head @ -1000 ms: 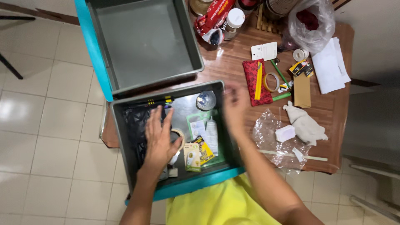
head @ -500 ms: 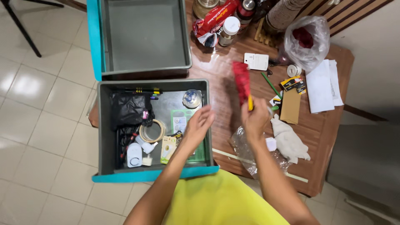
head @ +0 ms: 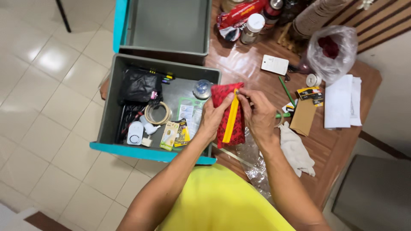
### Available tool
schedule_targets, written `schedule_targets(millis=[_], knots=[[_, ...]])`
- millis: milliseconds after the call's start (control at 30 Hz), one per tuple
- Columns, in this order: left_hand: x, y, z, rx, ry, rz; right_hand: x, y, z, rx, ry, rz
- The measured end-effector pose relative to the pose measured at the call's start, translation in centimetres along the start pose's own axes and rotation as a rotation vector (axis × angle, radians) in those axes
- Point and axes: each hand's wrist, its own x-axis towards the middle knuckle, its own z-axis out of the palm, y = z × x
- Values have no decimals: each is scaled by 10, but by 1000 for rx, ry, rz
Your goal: The person sorts various small items from a cluttered table into a teal plastic bin. They handle power adapters, a blister pack, pens, tape, a pouch, and plastic bags, placing them into the bin one by one.
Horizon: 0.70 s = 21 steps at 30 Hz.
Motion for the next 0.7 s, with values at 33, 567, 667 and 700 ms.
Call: schedule_targets(millis=[33,567,667,700], knots=[[-1,-1,-2,22,54,-58,1,2,-1,-15,-39,-36],[2,0,-39,-98,180,105,-30,-4,17,196,-253,171],[0,-4,-40,103,143,153,-38,12,18,147,-218,395],[-1,-5,-43,52,70,164,-39,17,21,287,-189,444]])
